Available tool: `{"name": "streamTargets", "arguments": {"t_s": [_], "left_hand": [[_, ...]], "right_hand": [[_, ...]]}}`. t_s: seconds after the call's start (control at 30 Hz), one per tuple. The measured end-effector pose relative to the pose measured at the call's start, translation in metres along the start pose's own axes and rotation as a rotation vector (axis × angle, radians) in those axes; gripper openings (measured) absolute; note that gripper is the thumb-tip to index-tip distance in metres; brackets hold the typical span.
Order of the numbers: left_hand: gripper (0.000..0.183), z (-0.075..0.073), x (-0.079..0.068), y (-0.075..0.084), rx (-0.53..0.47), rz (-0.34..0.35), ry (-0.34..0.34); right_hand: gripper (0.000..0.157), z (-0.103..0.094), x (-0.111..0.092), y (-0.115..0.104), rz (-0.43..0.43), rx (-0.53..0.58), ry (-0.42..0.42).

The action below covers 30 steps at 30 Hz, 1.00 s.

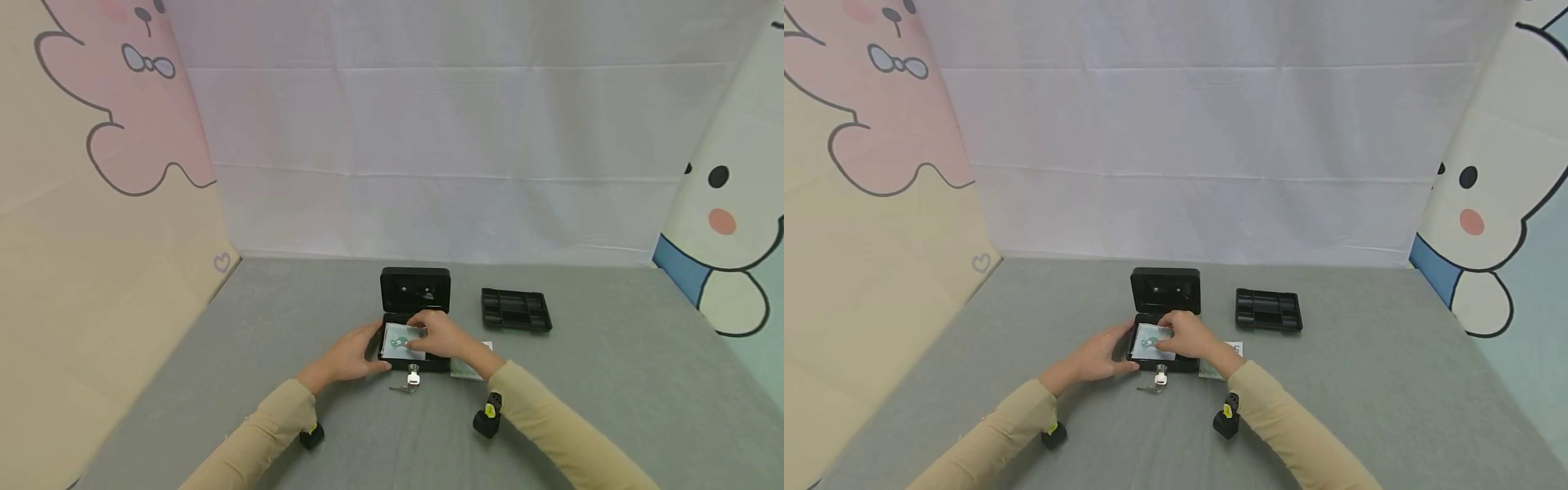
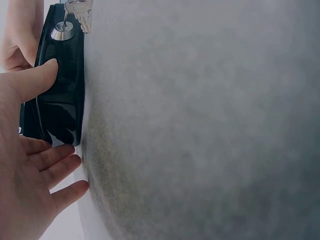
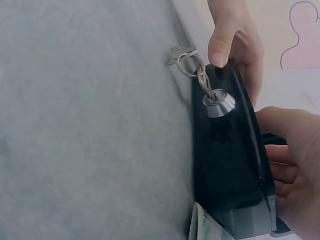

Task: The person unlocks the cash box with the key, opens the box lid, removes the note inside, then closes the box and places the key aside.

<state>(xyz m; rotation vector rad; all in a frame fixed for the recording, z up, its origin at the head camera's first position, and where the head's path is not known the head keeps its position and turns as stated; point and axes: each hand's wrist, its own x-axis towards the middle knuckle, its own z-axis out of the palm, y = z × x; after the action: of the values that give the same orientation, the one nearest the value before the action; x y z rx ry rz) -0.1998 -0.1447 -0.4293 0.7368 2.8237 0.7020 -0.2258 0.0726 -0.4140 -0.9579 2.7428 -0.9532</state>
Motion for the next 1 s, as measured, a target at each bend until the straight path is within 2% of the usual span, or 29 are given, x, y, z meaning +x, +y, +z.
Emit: {"name": "streamTargets", "arguments": {"t_s": [0.37, 0.77, 1.0], "left_hand": [[0.085, 0.002, 0.0, -0.001, 0.006, -0.007, 0.001], [0.085, 0.001, 0.0, 0.0, -0.003, -0.017, 0.006], [0.085, 0.001, 0.0, 0.0, 0.0, -0.023, 0.006]], "right_hand": [[0.027, -0.001, -0.001, 0.001, -0.029, -0.043, 0.027], [0.018, -0.008, -0.001, 0.003, -0.042, 0.088, 0.076], [0.02, -0.012, -0.002, 0.004, -0.054, 0.162, 0.06]]}}
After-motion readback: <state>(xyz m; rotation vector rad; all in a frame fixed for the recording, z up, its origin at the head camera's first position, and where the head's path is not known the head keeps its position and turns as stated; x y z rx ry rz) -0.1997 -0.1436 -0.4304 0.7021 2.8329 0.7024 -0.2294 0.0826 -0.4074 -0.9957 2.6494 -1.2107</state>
